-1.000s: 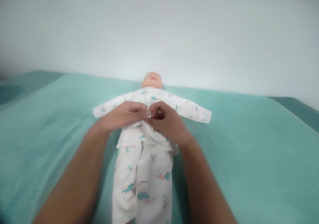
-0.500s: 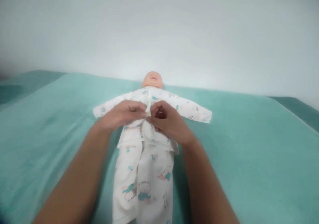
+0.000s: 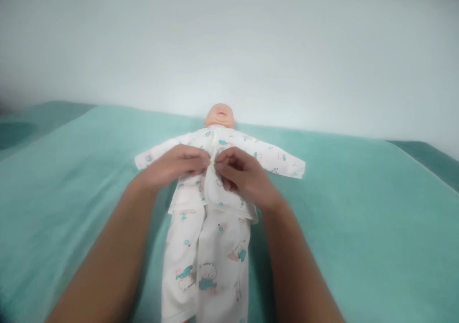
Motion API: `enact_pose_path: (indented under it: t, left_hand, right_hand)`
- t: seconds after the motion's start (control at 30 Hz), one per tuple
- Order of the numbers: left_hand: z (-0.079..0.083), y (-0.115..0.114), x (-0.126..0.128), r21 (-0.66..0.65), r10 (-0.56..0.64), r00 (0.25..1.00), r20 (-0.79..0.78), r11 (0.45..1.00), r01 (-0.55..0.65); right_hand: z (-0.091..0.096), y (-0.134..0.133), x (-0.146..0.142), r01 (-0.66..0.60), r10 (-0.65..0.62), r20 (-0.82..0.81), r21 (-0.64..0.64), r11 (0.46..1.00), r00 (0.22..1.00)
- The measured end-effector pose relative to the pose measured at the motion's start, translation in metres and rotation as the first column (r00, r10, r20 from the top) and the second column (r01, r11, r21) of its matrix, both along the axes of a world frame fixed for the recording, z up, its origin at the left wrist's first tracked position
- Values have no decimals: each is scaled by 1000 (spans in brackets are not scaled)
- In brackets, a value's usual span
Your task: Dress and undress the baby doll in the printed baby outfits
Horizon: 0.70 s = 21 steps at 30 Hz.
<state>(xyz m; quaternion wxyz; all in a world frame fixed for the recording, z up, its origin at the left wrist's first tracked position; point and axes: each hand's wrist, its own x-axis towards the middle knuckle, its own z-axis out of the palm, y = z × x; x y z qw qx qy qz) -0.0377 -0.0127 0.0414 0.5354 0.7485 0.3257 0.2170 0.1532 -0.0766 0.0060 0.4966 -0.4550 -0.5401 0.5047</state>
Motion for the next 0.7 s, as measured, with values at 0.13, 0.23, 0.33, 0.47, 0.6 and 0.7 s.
enact_pose_path:
  t: [0.13,0.23,0.33,0.47,0.6,0.7]
  left_hand:
    - [-12,6,5,105,246,960,136,960,-261]
    - [-26,14,13,272,343,895,286,866,-419]
    - [-37,19,19,475,226,915,334,798,-371]
    - [-43,20,23,534,183,933,310,779,-330]
    - [-43,21,22,466,226,910,348,800,-377]
    - [-44,21,22,433,229,902,365,816,-383]
  right_hand:
    - [-2,1,-3,254,-251,-34,135,958,967]
    - [-5,4,-5,416,-441,11,313,854,897]
    - [-8,6,-9,343,-451,183,426,837,874]
    - [-6,4,-12,173,-390,408,474,863,825]
    - [-1,-1,-12,105,-290,434,401,910,853]
    - [0,-3,-12,60,-221,424,362,930,878]
